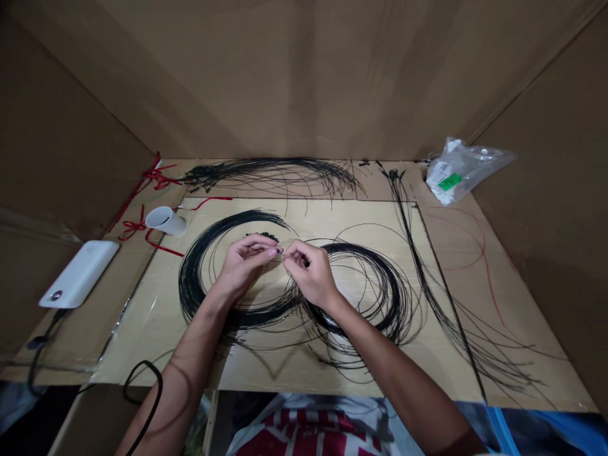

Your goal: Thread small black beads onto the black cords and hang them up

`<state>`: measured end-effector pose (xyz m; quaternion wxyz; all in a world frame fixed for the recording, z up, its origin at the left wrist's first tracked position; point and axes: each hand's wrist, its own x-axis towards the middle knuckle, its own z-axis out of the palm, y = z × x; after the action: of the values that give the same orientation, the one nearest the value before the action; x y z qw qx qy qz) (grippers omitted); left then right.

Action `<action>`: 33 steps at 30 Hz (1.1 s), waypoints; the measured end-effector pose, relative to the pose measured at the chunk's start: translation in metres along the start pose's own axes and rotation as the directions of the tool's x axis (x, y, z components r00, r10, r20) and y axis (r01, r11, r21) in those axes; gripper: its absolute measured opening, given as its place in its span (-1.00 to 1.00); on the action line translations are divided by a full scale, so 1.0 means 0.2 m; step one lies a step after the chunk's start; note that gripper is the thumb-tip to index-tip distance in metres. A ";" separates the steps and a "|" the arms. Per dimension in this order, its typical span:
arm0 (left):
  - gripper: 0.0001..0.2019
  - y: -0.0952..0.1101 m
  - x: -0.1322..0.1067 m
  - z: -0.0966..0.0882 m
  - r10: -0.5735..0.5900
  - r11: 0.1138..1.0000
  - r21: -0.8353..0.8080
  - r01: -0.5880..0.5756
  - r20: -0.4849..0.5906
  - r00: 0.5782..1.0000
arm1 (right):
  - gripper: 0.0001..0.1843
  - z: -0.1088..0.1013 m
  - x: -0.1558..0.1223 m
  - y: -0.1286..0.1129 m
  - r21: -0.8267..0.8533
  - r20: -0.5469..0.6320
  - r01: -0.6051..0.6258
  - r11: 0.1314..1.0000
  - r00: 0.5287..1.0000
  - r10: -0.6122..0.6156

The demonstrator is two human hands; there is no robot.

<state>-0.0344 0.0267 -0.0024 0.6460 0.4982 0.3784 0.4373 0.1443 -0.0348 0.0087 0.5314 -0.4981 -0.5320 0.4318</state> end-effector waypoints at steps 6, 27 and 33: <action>-0.68 0.01 0.00 0.01 -0.003 1.000 0.015 0.003 -0.001 1.000 | -0.86 0.00 0.00 0.00 0.010 0.012 -0.001 1.000 1.000 0.000; -0.63 0.01 0.00 0.00 -0.012 0.999 0.043 0.013 -0.019 1.000 | -0.76 0.00 0.01 0.01 -0.069 0.029 0.017 0.998 0.999 -0.015; -0.66 0.02 0.02 -0.01 0.005 1.000 -0.009 -0.006 -0.116 0.993 | -0.78 -0.02 0.03 0.04 0.023 0.092 -0.062 0.998 0.994 0.059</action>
<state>-0.0362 0.0312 0.0004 0.6241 0.4701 0.4120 0.4688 0.1501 -0.0280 0.0028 0.4996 -0.4867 -0.5348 0.4770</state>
